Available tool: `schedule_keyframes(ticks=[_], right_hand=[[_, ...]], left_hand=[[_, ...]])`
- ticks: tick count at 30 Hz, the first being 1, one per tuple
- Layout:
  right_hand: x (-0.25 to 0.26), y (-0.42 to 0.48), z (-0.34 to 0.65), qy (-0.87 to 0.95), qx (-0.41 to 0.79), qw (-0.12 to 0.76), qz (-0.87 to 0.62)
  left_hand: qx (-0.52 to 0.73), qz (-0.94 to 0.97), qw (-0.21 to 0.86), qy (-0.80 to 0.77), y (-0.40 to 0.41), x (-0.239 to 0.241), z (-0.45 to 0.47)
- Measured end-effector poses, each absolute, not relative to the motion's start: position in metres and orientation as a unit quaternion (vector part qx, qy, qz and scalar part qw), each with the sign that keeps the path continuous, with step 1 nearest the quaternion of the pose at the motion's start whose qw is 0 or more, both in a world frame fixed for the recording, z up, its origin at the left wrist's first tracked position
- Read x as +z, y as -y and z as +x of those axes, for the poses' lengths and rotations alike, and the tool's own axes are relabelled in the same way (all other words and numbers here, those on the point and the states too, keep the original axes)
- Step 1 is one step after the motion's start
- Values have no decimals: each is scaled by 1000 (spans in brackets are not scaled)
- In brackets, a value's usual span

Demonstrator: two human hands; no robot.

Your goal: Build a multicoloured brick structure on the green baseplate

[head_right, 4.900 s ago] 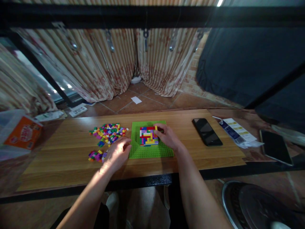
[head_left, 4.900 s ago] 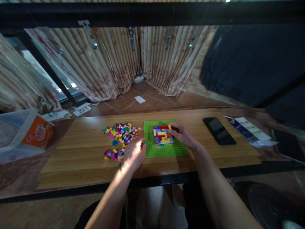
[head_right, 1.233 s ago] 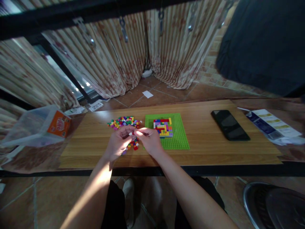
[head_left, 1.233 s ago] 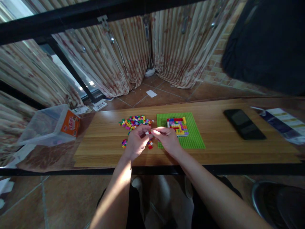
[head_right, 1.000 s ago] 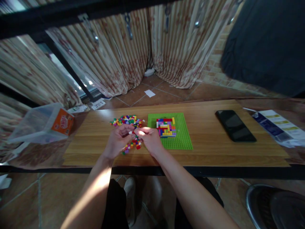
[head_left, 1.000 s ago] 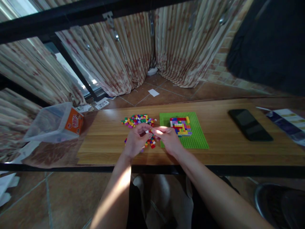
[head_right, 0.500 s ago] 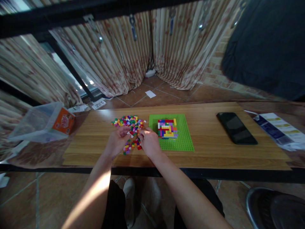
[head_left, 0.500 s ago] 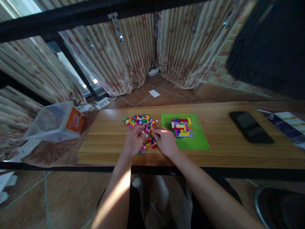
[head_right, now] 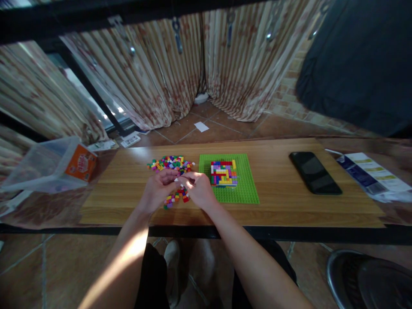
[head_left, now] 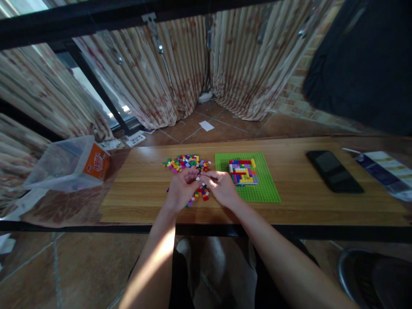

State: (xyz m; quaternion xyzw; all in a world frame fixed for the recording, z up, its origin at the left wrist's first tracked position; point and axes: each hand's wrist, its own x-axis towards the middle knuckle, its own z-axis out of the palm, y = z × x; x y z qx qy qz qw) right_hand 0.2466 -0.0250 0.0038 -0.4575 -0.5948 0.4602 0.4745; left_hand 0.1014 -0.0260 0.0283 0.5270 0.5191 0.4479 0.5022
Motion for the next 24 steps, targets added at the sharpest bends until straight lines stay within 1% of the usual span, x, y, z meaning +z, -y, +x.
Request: schedule_keyframes(ticks=[8, 11, 13, 16, 18, 21, 24], right_hand=[[8, 27, 247, 483, 576, 488, -443], [5, 26, 247, 462, 588, 483, -455], [2, 26, 247, 495, 539, 481, -483], [-1, 27, 246, 596, 387, 466, -528], [-1, 28, 245, 660, 299, 430, -539], [0, 30, 241, 712, 240, 379, -541], [-1, 30, 239, 724, 220, 359, -546]], left_hand=[[439, 542, 510, -503, 32, 38, 98], [436, 547, 516, -495, 34, 42, 96], [434, 550, 511, -498, 33, 42, 95], [441, 559, 474, -519, 30, 39, 92], [445, 562, 446, -536, 28, 36, 92], [444, 567, 421, -552, 26, 30, 93], [437, 578, 397, -564, 23, 25, 93]])
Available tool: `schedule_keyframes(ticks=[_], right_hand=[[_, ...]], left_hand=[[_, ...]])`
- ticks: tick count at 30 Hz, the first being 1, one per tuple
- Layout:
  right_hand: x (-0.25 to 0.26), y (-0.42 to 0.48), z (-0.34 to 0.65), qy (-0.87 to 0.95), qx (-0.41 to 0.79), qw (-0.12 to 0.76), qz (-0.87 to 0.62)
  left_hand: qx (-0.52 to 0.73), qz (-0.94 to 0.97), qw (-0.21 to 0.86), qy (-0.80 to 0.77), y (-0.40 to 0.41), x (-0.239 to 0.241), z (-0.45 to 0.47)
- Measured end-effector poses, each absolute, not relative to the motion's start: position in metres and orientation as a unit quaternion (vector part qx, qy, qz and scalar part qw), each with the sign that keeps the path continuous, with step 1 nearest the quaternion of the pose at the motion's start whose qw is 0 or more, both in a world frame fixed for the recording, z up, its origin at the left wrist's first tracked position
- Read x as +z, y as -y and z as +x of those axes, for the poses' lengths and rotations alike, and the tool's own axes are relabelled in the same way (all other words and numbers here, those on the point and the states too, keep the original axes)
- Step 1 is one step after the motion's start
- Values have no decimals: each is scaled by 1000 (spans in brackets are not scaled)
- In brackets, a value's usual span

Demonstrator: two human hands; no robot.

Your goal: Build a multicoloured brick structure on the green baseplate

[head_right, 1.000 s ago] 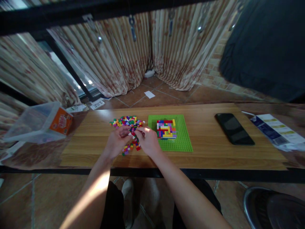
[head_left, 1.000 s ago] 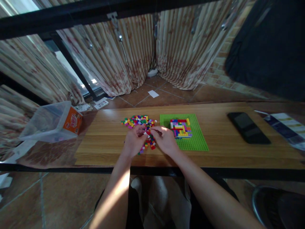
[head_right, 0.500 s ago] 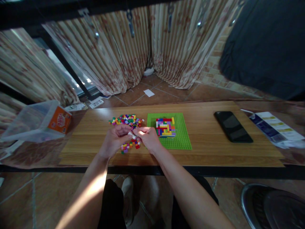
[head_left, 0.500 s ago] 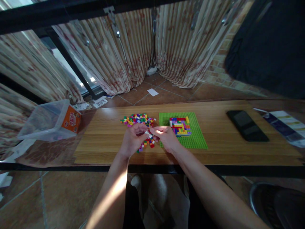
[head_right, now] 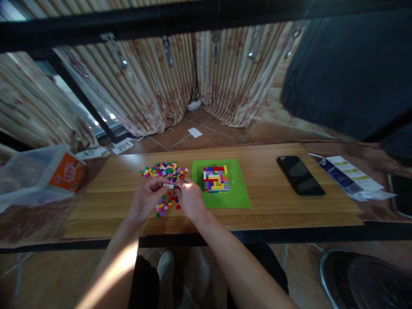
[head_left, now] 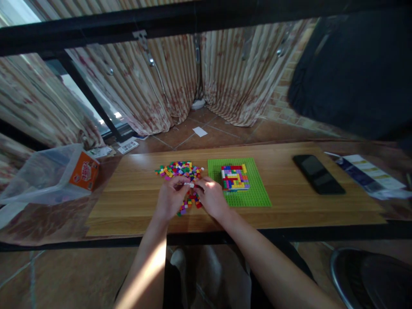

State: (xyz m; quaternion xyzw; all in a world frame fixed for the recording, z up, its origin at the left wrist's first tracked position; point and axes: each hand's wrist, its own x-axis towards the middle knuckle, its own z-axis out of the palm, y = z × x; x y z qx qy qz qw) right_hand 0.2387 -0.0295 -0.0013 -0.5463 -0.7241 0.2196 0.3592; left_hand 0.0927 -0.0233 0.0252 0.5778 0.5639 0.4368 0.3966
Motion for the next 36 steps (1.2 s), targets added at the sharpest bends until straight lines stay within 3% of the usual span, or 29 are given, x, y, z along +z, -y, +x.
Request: schedule_keyframes(ticks=[6, 12, 25, 32, 36], right_hand=[[0, 27, 243, 713, 216, 376, -551], [9, 29, 252, 710, 209, 437, -511], [15, 33, 252, 698, 263, 463, -478], [23, 26, 292, 710, 156, 476, -494], [26, 12, 342, 667, 56, 464, -580]], left_hand=[[444, 576, 354, -589, 18, 17, 90], [471, 560, 392, -558, 16, 18, 93], [492, 539, 452, -513, 21, 28, 105], [492, 530, 463, -513, 22, 31, 115], [483, 530, 468, -517, 20, 27, 116]])
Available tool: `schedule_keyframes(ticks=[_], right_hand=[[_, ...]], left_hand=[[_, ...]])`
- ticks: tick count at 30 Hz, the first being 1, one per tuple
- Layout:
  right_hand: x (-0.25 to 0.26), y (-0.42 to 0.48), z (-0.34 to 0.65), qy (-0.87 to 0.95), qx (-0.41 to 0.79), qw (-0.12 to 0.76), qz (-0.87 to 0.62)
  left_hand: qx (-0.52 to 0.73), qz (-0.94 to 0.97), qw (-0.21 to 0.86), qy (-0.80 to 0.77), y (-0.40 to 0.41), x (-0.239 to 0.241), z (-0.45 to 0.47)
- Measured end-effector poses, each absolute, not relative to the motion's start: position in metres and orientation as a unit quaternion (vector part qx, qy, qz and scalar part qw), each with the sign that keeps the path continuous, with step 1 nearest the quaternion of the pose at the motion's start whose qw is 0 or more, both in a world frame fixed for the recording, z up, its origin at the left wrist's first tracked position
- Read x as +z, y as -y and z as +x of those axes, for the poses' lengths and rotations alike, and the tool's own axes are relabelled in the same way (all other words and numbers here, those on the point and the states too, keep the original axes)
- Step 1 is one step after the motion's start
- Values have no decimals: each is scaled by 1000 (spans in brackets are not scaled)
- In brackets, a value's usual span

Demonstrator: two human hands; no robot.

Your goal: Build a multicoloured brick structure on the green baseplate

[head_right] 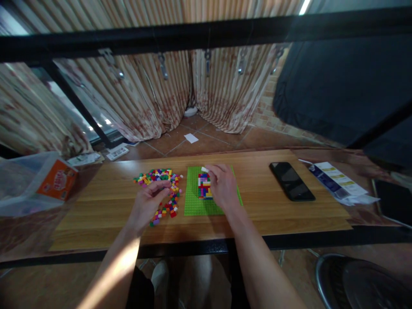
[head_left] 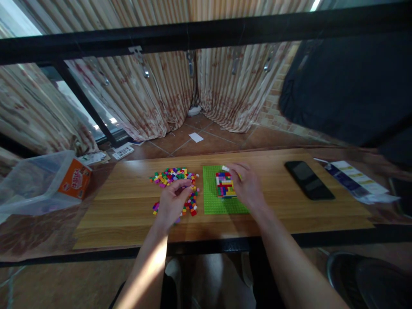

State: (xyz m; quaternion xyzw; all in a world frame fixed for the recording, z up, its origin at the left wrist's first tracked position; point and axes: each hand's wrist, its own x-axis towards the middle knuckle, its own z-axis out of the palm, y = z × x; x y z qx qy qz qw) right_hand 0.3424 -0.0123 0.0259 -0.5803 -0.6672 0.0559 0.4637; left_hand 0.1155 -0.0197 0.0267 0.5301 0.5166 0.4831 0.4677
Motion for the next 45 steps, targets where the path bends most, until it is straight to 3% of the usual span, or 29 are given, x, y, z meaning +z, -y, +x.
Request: schedule_keyframes(ticks=[11, 35, 45], right_hand=[[4, -11, 368, 679, 55, 374, -630], [6, -13, 361, 643, 101, 324, -686], [-1, -14, 360, 624, 129, 352, -686]], left_hand=[[483, 513, 497, -506, 19, 20, 116], [406, 589, 411, -565, 19, 15, 110], [391, 613, 392, -563, 19, 15, 107]])
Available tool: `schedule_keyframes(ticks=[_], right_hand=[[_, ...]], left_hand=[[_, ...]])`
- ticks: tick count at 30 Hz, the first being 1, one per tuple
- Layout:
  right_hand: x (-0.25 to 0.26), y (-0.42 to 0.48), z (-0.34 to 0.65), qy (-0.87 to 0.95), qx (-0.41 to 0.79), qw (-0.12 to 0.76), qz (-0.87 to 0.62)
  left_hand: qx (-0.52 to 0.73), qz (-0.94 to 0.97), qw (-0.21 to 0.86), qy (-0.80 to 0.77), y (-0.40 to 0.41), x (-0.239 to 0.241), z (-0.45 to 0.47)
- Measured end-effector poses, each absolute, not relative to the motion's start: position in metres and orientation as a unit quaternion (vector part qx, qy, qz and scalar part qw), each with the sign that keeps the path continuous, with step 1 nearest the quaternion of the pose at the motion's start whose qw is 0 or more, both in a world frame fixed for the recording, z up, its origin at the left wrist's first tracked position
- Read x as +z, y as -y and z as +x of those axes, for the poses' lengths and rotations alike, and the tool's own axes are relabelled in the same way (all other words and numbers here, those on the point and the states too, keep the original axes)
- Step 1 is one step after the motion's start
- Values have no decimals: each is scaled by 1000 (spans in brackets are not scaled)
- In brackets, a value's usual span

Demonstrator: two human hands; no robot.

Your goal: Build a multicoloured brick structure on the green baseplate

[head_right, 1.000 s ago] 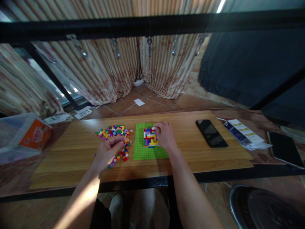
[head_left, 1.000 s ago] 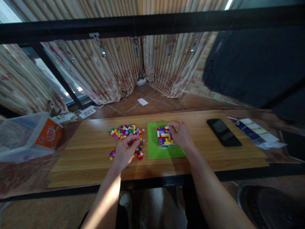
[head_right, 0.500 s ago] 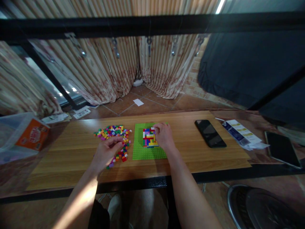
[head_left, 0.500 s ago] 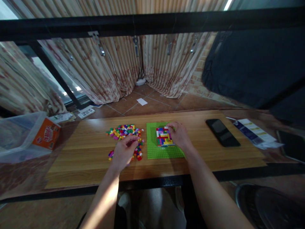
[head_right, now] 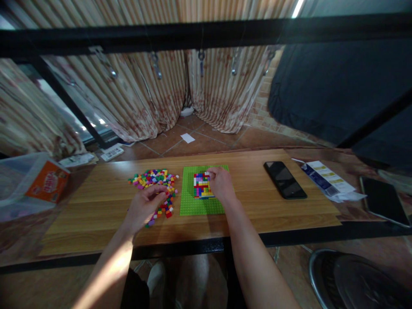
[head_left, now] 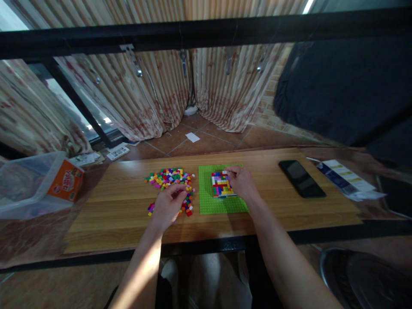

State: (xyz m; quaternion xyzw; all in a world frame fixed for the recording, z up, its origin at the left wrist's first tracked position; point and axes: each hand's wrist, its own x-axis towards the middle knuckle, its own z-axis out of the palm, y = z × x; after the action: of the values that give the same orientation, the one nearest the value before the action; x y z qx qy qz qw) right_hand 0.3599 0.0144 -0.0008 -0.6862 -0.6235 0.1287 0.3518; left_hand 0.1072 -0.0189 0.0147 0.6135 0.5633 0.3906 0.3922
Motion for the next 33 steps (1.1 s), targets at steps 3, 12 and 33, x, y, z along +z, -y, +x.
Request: schedule_keyframes(ticks=[3, 12, 33], right_hand=[[-2, -15, 360, 617, 139, 355, -688], [-5, -10, 371, 601, 154, 415, -666], [1, -1, 378, 543, 149, 489, -667]], left_hand=[[389, 620, 383, -563, 20, 14, 107], [368, 630, 287, -621, 15, 22, 91], [163, 704, 57, -689, 15, 12, 118]])
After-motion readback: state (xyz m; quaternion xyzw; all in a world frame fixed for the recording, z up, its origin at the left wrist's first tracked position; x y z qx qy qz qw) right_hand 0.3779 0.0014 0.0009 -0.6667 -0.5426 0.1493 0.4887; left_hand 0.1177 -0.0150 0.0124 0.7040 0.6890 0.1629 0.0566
